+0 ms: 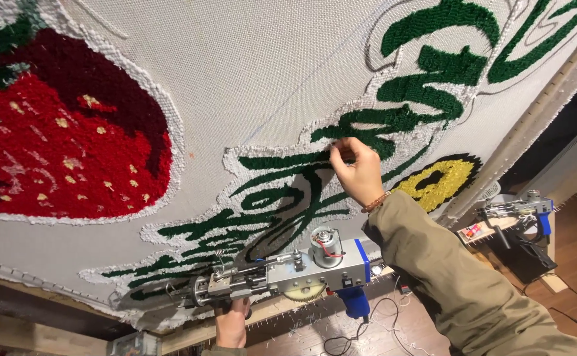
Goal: Using an electric tufting gun to apply green yarn to a canvas following a pre-drawn pattern on a frame.
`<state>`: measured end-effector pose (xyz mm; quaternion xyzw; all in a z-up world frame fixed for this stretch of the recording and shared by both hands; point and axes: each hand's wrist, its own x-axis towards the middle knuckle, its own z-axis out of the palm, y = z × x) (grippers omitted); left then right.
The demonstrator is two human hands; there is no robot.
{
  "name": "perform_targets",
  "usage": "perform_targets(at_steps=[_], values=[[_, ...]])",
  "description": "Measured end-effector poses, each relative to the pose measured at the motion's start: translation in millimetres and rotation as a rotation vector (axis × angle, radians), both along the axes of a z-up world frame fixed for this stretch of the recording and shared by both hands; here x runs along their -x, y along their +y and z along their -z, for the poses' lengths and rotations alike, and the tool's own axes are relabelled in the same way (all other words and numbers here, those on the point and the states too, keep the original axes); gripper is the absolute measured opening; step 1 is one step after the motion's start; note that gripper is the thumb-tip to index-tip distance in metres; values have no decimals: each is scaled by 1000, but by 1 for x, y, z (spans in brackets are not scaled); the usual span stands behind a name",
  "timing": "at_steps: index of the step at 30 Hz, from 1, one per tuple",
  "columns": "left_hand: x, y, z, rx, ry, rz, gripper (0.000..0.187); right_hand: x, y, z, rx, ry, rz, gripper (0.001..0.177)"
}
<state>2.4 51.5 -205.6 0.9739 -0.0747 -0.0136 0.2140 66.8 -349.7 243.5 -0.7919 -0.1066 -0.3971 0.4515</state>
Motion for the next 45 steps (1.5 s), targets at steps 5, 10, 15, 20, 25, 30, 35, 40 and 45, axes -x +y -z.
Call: perform_targets(at_steps=[5, 10, 15, 20, 25, 30, 35, 40, 45], values=[[10, -24, -6, 1192, 409, -791, 38, 15, -6, 1, -32, 52, -123, 2], [40, -62, -59, 1805, 146, -763, 47, 19, -11, 4, -42, 103, -161, 11], [75, -89, -131, 1328, 316, -574, 53, -4, -8, 3, 82, 111, -74, 15], [90, -99, -177, 1031, 491, -1027, 99, -12, -9, 17, 55, 81, -35, 9], [92, -105, -189, 1085, 398, -968, 74, -5, -18, 37, -62, 83, -58, 4], [91, -112, -196, 1151, 268, -820, 41, 29, -29, 38, -164, 201, -204, 12], [87, -118, -201, 1198, 171, -701, 33, 51, -44, 69, -110, 435, -341, 19], [80, -133, -191, 1227, 111, -591, 47, 89, -60, 83, -294, 807, -459, 34], [54, -164, -146, 1149, 234, -706, 28, 143, -72, 101, -921, 1207, -276, 84]])
